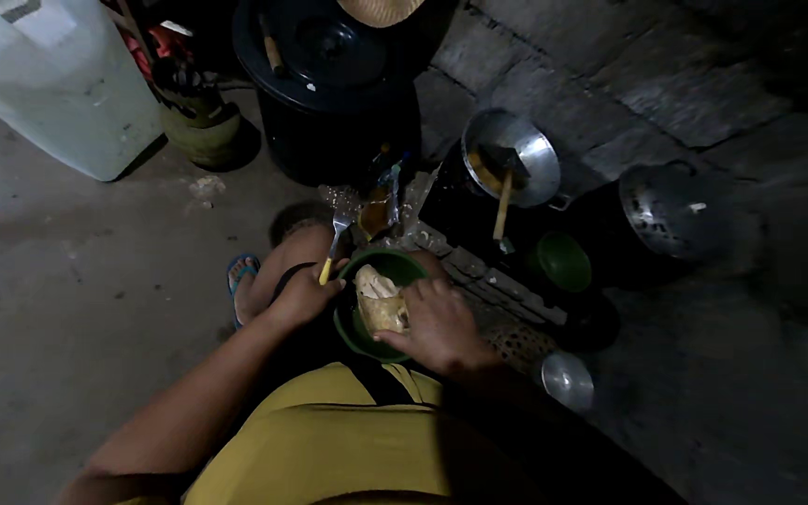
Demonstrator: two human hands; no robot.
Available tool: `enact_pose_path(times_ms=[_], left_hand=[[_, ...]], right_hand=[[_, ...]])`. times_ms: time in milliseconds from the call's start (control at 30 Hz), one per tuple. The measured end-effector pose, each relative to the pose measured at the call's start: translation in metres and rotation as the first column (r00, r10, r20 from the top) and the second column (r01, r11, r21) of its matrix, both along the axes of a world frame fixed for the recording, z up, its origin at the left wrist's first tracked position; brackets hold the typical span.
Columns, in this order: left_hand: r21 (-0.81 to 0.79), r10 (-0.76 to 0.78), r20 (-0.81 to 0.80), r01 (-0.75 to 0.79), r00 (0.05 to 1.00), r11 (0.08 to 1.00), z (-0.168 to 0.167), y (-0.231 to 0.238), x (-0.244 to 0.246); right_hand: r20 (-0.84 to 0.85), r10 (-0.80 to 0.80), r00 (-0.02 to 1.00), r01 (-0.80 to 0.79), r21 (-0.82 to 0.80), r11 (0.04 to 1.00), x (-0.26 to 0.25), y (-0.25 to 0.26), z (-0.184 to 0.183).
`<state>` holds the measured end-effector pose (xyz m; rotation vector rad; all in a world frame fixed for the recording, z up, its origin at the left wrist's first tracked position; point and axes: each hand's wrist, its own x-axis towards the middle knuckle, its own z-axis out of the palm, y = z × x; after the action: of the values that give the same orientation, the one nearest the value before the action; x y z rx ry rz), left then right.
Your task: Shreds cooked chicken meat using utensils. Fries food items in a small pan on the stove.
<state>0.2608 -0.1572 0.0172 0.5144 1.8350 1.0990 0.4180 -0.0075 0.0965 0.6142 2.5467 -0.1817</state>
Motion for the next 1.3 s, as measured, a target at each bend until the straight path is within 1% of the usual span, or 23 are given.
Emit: enact_pose_path(times_ms=[100, 267, 367, 600, 733, 867, 933, 1000, 1067, 1167, 1233, 1300], left_hand=[[-0.008, 0.0, 0.004, 0.0, 1.0, 1.0, 0.003, -0.001, 0.0], [-0.017, -0.006, 0.004, 0.006, 1.0, 1.0, 0.005, -0.001, -0.003], [-0.022, -0.01, 0.01, 0.011, 1.0, 1.0, 0.005, -0.001, -0.004], [-0.02, -0.021, 0.019, 0.021, 1.0, 1.0, 0.007, 0.0, -0.003], [0.007, -0.028, 0.014, 0.028, 1.0, 1.0, 0.005, -0.001, -0.003], [0.026, -0.052, 0.01, 0.052, 0.999, 0.998, 0.005, -0.002, -0.002], [0.016, -0.063, -0.003, 0.063, 0.998, 0.998, 0.008, -0.002, -0.002], [0.025, -0.054, -0.005, 0.054, 0.999, 0.998, 0.006, -0.003, -0.002], [0.034, -0.049, -0.001, 0.049, 0.999, 0.998, 0.004, -0.004, -0.002], [0.02, -0.038, -0.008, 0.038, 0.999, 0.999, 0.003, -0.003, -0.002], [0.027, -0.036, -0.009, 0.036, 0.999, 0.999, 0.001, -0.001, -0.002], [0.029, -0.037, 0.002, 0.037, 0.999, 0.999, 0.0, 0.0, -0.003]], right_hand=[[-0.06, 0.008, 0.998, -0.007, 0.025, 1.0, 0.002, 0.005, -0.008], [-0.147, -0.075, 0.986, 0.078, 0.012, 0.997, 0.011, 0.028, -0.011], [-0.171, -0.083, 0.982, 0.087, 0.015, 0.996, 0.013, 0.031, -0.011], [-0.038, -0.114, 0.993, 0.113, -0.041, 0.993, -0.003, 0.021, -0.007], [0.02, -0.091, 0.996, 0.093, -0.097, 0.991, -0.014, 0.026, -0.007], [0.17, -0.045, 0.984, 0.075, -0.178, 0.981, -0.023, 0.03, -0.01], [0.19, -0.038, 0.981, 0.068, -0.157, 0.985, -0.024, 0.031, -0.014], [0.143, -0.048, 0.989, 0.067, -0.133, 0.989, -0.024, 0.03, -0.013], [0.047, -0.067, 0.997, 0.073, -0.129, 0.989, -0.022, 0.032, -0.01], [-0.093, -0.067, 0.993, 0.051, -0.164, 0.985, -0.02, 0.039, -0.015], [-0.116, -0.048, 0.992, 0.028, -0.167, 0.986, -0.024, 0.037, -0.02], [-0.081, -0.036, 0.996, 0.024, -0.14, 0.99, -0.033, 0.029, -0.022]])
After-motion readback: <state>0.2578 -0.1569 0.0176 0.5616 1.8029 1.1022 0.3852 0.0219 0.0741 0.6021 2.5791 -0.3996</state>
